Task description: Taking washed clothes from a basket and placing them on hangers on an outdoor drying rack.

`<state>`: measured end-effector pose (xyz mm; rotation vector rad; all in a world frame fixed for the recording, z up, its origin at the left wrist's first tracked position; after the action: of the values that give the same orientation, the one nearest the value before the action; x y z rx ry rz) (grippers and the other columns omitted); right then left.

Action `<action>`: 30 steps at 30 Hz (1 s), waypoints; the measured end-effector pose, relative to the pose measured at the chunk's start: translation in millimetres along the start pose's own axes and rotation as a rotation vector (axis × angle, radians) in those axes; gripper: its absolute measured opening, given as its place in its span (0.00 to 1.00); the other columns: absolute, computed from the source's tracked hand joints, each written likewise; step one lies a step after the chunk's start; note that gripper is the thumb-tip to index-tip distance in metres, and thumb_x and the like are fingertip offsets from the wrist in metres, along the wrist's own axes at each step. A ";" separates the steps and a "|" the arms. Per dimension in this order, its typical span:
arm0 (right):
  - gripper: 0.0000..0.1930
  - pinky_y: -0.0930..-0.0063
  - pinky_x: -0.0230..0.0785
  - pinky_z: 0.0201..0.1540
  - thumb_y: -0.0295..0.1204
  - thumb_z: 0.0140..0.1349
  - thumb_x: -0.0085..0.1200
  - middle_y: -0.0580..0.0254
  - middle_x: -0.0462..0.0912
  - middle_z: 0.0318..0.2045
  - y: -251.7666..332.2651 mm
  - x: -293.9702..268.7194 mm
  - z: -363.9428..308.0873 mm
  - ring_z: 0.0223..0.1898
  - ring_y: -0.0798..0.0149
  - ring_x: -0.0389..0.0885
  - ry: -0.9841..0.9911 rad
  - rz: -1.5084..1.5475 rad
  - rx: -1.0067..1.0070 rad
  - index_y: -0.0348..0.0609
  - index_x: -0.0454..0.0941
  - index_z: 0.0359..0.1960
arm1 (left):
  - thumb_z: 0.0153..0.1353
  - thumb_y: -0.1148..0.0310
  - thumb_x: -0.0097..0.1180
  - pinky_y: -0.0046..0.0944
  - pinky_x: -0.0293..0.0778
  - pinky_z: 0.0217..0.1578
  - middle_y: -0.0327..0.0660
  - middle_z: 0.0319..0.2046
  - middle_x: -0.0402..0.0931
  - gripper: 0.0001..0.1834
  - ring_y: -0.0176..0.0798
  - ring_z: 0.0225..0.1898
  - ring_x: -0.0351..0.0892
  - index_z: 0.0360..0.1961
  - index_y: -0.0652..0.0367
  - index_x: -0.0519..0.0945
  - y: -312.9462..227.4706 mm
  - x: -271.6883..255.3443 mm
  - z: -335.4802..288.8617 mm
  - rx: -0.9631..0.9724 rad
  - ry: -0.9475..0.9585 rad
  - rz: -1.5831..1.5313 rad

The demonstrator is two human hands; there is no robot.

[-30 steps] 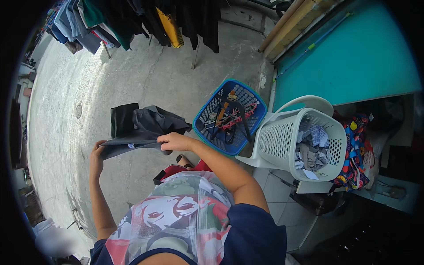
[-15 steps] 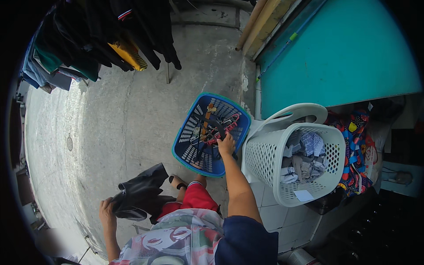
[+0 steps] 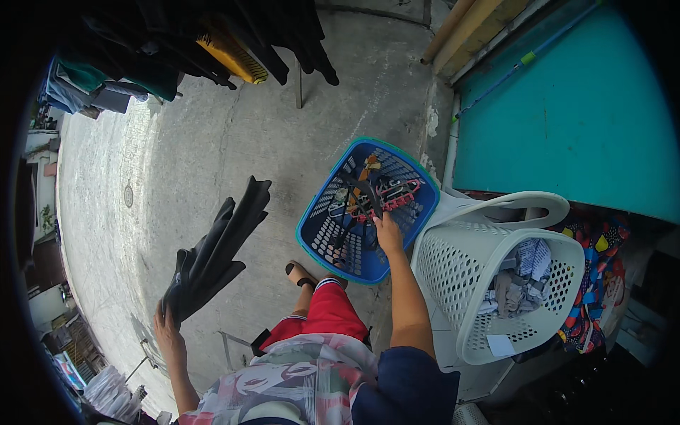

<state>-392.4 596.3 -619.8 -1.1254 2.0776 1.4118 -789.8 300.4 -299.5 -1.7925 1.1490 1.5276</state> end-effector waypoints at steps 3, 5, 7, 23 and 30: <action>0.16 0.61 0.64 0.28 0.39 0.57 0.47 0.51 0.74 0.21 18.2 4.0 -23.5 0.23 0.50 0.73 -0.025 0.117 -0.008 0.37 0.68 0.35 | 0.52 0.84 0.38 0.45 0.60 0.53 0.49 0.57 0.58 0.27 0.54 0.55 0.61 0.56 0.60 0.61 5.6 -3.4 11.8 -0.020 -0.153 0.043; 0.11 0.74 0.60 0.21 0.37 0.58 0.47 0.68 0.70 0.18 16.8 22.5 -36.5 0.16 0.70 0.65 0.090 0.379 0.279 0.41 0.67 0.29 | 0.52 0.84 0.39 0.45 0.61 0.53 0.49 0.57 0.58 0.27 0.53 0.55 0.61 0.56 0.60 0.61 8.2 -4.8 16.3 -0.026 -0.207 0.024; 0.08 0.77 0.59 0.21 0.35 0.59 0.46 0.70 0.69 0.18 8.6 46.1 -46.6 0.18 0.74 0.65 0.057 0.554 0.264 0.44 0.68 0.30 | 0.52 0.84 0.39 0.45 0.61 0.53 0.49 0.57 0.58 0.27 0.53 0.56 0.61 0.56 0.60 0.61 10.9 -6.3 17.8 -0.043 -0.255 0.017; 0.12 0.83 0.51 0.11 0.41 0.60 0.46 0.74 0.64 0.13 8.8 98.6 -90.1 0.11 0.79 0.60 0.059 0.717 0.351 0.46 0.67 0.33 | 0.48 0.88 0.43 0.42 0.67 0.48 0.45 0.56 0.59 0.28 0.51 0.53 0.64 0.53 0.59 0.66 6.0 -2.2 15.4 -0.034 -0.086 -0.178; 0.18 0.57 0.67 0.37 0.46 0.60 0.42 0.46 0.76 0.29 -14.2 79.7 -70.9 0.35 0.43 0.75 -0.067 -0.158 0.074 0.41 0.64 0.37 | 0.48 0.88 0.43 0.42 0.69 0.47 0.45 0.55 0.59 0.26 0.50 0.50 0.66 0.51 0.60 0.67 5.6 3.7 15.9 -0.022 -0.089 -0.179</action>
<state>-421.0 498.1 -653.5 -1.1680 1.9322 1.2706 -802.9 309.5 -306.0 -1.7715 0.9073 1.5035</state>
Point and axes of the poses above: each hand's wrist, its own z-axis towards the middle knuckle, its own x-axis out of the palm, y = z × x, the point moved 1 cm from there along z, towards the middle knuckle
